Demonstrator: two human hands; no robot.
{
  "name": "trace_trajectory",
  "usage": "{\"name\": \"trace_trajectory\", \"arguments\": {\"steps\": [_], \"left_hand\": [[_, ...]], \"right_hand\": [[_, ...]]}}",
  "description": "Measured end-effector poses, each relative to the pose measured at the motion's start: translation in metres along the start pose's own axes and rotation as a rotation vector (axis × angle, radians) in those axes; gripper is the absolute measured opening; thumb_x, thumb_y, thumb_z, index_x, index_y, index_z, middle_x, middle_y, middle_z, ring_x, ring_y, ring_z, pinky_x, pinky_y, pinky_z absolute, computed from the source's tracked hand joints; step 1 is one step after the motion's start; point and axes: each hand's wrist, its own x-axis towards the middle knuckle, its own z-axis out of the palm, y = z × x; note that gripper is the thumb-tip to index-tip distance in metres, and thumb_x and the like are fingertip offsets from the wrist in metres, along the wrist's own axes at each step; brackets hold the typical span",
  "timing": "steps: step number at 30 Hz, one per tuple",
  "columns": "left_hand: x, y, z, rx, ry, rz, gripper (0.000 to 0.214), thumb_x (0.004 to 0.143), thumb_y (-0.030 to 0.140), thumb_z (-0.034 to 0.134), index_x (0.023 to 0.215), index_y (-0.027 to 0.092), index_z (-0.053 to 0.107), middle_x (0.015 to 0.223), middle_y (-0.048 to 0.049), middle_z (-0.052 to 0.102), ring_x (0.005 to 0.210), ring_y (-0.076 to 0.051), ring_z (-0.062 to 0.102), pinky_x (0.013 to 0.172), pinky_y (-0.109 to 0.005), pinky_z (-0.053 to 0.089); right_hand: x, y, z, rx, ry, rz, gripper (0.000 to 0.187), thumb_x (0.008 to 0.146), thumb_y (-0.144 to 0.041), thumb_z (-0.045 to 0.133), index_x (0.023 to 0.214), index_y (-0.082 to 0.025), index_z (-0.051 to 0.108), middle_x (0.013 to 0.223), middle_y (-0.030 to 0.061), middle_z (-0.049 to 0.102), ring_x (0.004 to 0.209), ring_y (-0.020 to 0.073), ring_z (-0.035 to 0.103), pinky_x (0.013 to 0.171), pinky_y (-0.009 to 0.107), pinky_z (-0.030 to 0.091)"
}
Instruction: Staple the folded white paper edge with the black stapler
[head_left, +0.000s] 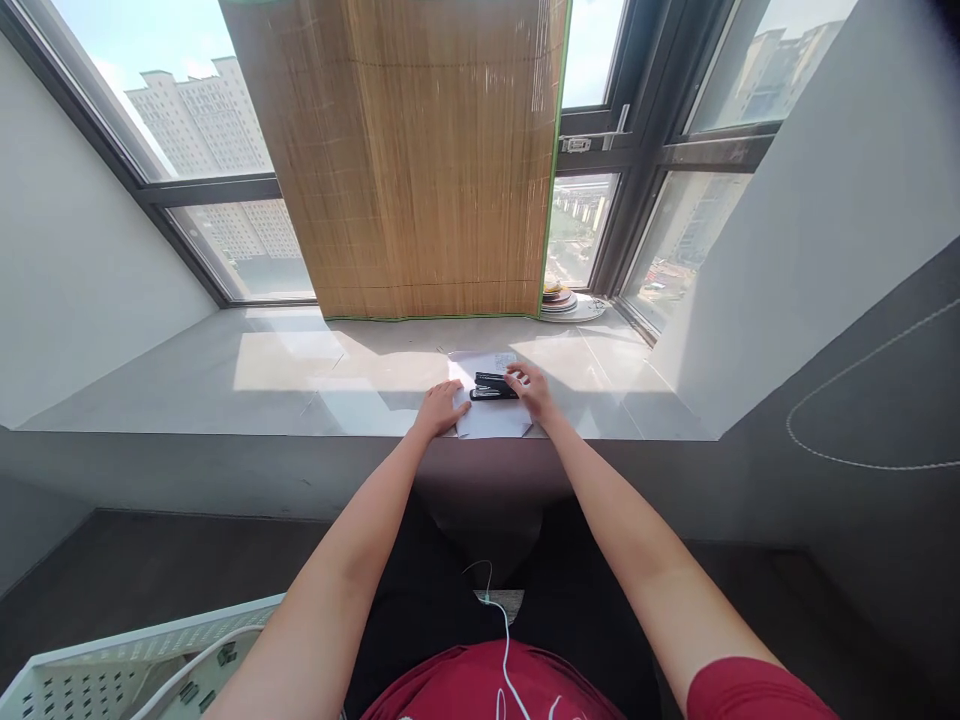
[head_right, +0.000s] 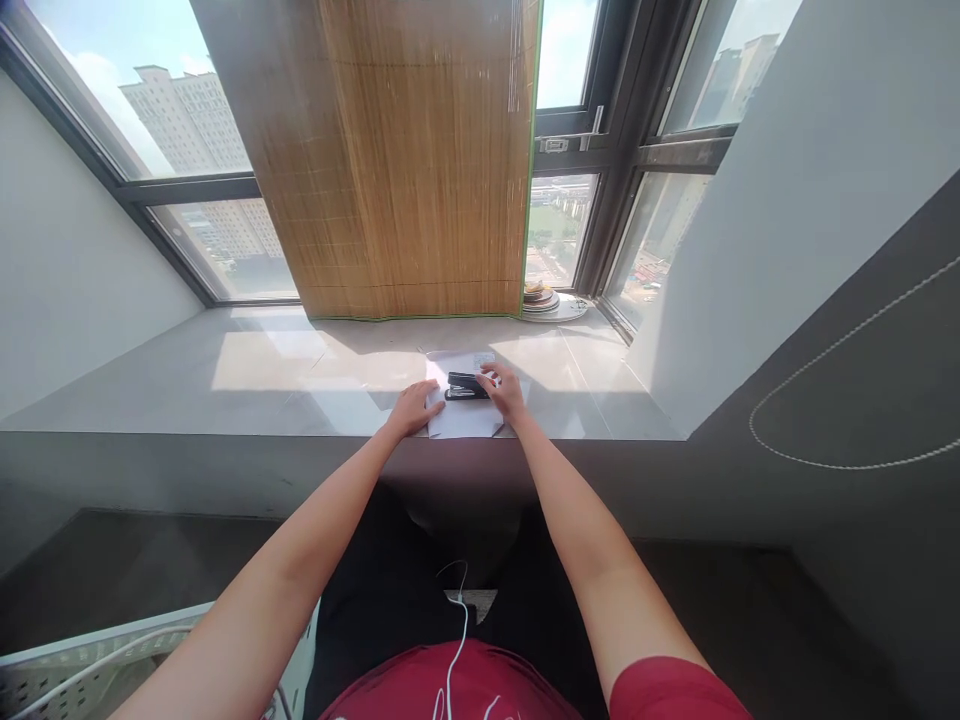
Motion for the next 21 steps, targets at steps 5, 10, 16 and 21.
{"name": "trace_trajectory", "arguments": {"steps": [5,10,16,21], "left_hand": [[0.001,-0.003,-0.001,-0.059,0.020,0.008,0.055,0.100,0.047,0.061,0.150,0.024,0.062,0.166,-0.0098,0.055,0.157,-0.032,0.045,0.131,-0.050,0.032],[0.000,-0.007,-0.003,-0.200,0.056,0.009,0.056,0.093,0.044,0.072,0.144,0.022,0.066,0.159,-0.0117,0.062,0.149,-0.032,0.054,0.127,-0.048,0.039],[-0.002,-0.013,-0.004,-0.366,0.068,-0.055,0.064,0.086,0.042,0.080,0.145,0.024,0.064,0.154,-0.0115,0.065,0.144,-0.033,0.059,0.120,-0.048,0.048],[-0.003,-0.013,-0.004,-0.375,0.056,-0.072,0.064,0.087,0.044,0.080,0.145,0.025,0.064,0.154,-0.0117,0.064,0.143,-0.035,0.059,0.117,-0.049,0.050]], "right_hand": [[0.000,0.002,-0.002,0.013,0.218,0.100,0.046,0.090,-0.049,0.048,0.064,-0.022,0.074,0.063,0.0014,0.057,0.069,0.0201,0.058,0.077,0.035,0.047],[-0.003,-0.003,-0.004,-0.017,0.208,0.182,0.038,0.084,-0.039,0.049,0.048,-0.026,0.045,0.053,-0.0025,0.039,0.062,0.0176,0.051,0.063,0.031,0.039],[-0.002,-0.007,-0.005,-0.060,0.196,0.192,0.046,0.085,-0.037,0.054,0.049,-0.028,0.027,0.052,-0.0031,0.030,0.060,0.0161,0.047,0.062,0.031,0.038],[-0.001,-0.009,-0.004,-0.065,0.133,0.128,0.041,0.094,-0.048,0.050,0.066,-0.022,0.066,0.073,0.0052,0.065,0.076,0.0214,0.060,0.072,0.034,0.048]]}}
